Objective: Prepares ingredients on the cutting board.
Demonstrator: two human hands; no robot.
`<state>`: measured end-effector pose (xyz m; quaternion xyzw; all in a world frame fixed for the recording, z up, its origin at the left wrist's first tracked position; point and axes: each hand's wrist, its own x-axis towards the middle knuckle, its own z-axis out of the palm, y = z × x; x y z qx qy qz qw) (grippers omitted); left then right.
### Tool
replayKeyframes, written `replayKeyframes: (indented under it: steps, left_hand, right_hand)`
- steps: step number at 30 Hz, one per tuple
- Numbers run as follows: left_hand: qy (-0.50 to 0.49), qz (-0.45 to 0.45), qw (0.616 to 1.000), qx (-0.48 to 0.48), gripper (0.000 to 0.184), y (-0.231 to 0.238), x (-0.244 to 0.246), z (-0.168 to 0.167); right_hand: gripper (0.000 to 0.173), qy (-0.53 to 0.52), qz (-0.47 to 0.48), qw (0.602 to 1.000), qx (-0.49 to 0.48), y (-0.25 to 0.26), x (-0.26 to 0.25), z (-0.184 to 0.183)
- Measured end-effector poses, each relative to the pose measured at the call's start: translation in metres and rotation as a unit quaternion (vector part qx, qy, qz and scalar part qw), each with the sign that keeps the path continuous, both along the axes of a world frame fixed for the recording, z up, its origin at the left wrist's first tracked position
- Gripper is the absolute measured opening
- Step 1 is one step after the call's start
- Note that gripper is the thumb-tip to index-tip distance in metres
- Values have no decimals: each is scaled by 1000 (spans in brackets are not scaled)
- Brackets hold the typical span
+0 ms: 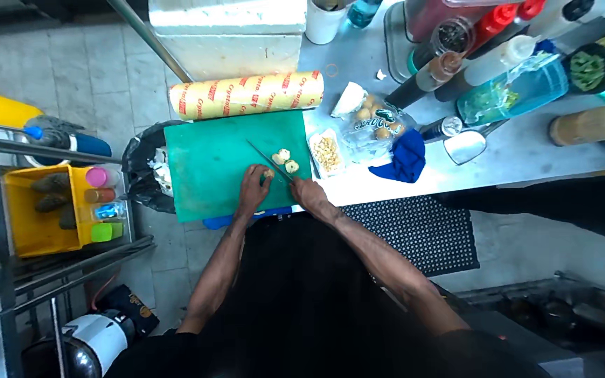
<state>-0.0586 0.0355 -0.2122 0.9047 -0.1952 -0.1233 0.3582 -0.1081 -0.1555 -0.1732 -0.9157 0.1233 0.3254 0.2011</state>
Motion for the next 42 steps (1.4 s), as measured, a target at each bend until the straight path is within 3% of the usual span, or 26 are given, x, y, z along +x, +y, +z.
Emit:
replayKeyframes:
  steps: [5,10,15,18,22,28,34,38,42]
  left_hand:
    - [-34,-21,999,4,14,3,16,-25]
    - [-41,-31,999,-4,15,3,21,-28]
    - [-41,-28,998,-25,17,8,18,-30]
    - [-55,-35,997,-35,16,10,14,-30]
    - [-62,-35,997,-27,12,13,8,-19]
    - [-74,-55,995,-28,14,19,1,-11]
    - [-71,-58,995,-30,14,22,5,-21]
    - [-72,-48,996,-29,14,18,7,-27]
    - [-82,-54,995,-27,16,20,3,-23]
  right_hand:
    - [29,-1,4,1000,-31,22,-9,-1]
    - [30,86,26,995,-51,36,-2,51]
    - [26,5,-6,999,-48,52,11,-13]
    - [22,-13,0,999,-39,50,11,-3]
    - [25,46,6,998,-42,47,4,34]
    - [26,-23,0,998,-50,53,7,-15]
    - [27,58,5,997,-41,52,5,30]
    - [32,1,-2,999,-44,60,6,-15]
    - [32,21,4,999,-38,56,12,-5]
